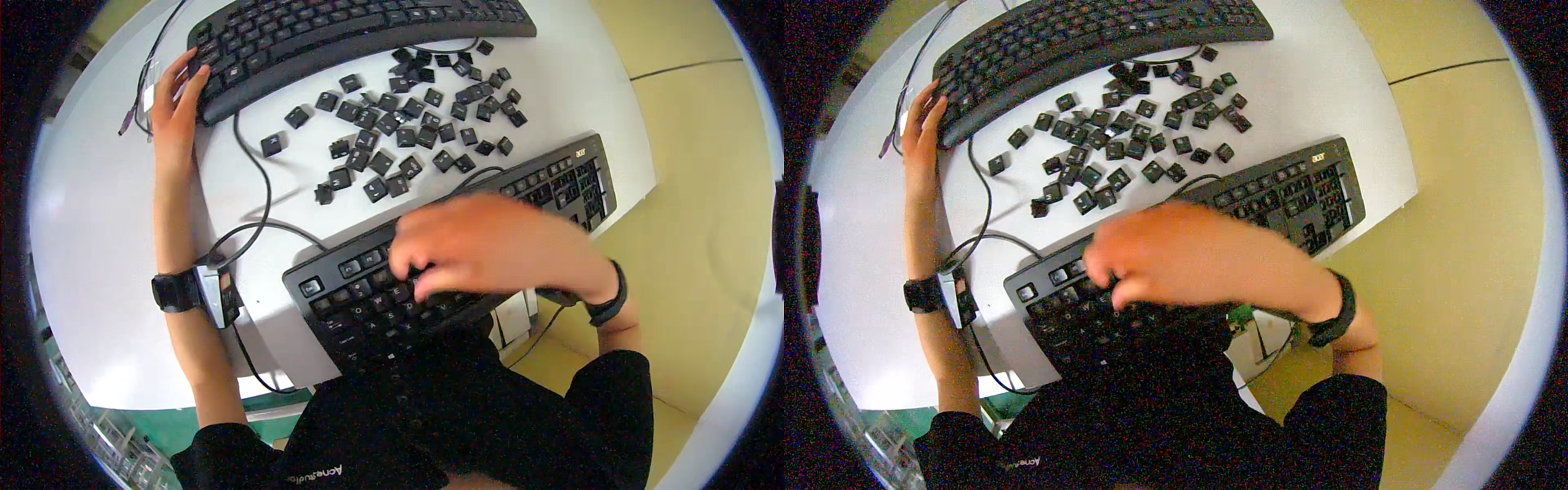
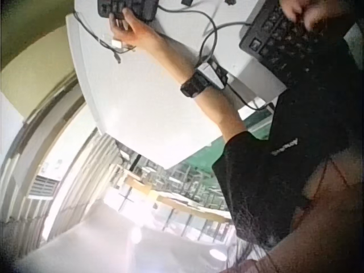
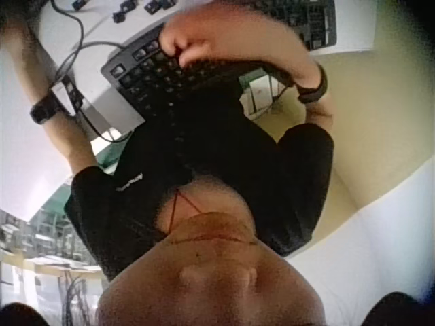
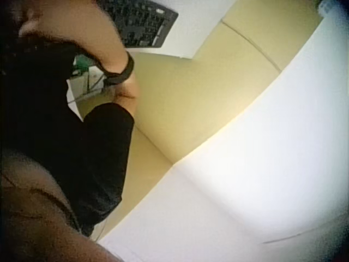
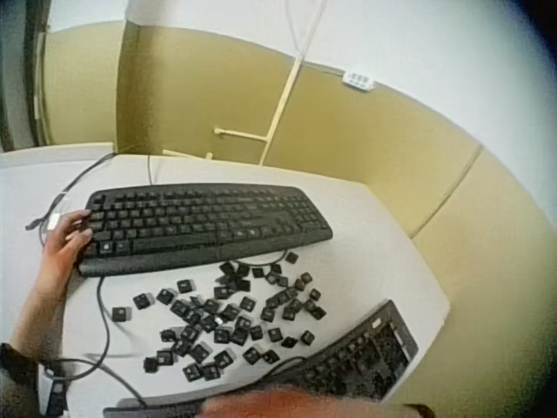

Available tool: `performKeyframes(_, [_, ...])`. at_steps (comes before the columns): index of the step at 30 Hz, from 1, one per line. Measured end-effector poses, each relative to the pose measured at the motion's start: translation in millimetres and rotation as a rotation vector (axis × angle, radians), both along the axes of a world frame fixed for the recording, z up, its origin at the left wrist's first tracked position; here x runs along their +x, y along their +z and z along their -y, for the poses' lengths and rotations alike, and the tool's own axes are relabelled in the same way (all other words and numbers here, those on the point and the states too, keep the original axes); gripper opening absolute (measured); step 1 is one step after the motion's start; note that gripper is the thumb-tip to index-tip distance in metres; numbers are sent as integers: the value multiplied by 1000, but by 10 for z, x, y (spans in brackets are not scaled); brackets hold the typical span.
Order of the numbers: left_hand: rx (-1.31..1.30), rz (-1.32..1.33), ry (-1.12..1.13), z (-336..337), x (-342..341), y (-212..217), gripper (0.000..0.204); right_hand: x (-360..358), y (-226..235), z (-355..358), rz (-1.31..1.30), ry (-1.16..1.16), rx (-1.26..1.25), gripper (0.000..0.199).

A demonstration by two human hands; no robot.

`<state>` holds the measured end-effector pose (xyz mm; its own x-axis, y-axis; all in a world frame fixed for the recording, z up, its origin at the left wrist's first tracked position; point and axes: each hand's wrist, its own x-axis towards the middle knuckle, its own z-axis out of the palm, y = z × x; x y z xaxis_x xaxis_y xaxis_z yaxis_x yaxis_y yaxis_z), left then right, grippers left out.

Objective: Replacing keycaps onto a computer keyboard.

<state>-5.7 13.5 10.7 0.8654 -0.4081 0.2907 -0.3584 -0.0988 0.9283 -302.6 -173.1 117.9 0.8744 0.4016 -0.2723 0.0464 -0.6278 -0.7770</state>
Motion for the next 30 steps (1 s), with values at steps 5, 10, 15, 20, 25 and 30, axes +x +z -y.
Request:
performKeyframes(5, [-7, 57, 11, 74, -21, 9, 39, 389, -14, 475, 377, -445, -501, 12])
performKeyframes(10, [-31, -1, -3, 89, -51, 44, 41, 562, -189, 492, 442, -442, -469, 10])
performKeyframes(15, [-56, 9, -10, 83, -66, 62, 41, 590, -229, 453, 393, -407, -495, 7])
performKeyframes(20, [-106, 0, -32, 77, -52, 25, 41, 632, -46, 628, 446, -501, -456, 7])
performKeyframes(25, [-107, -58, -42, 90, -81, 42, 41, 780, -137, 870, 545, -338, -510, 11])
performKeyframes(30, [-28, 55, 3, 74, -22, 2, 41, 922, -194, 728, 585, -190, -569, 15])
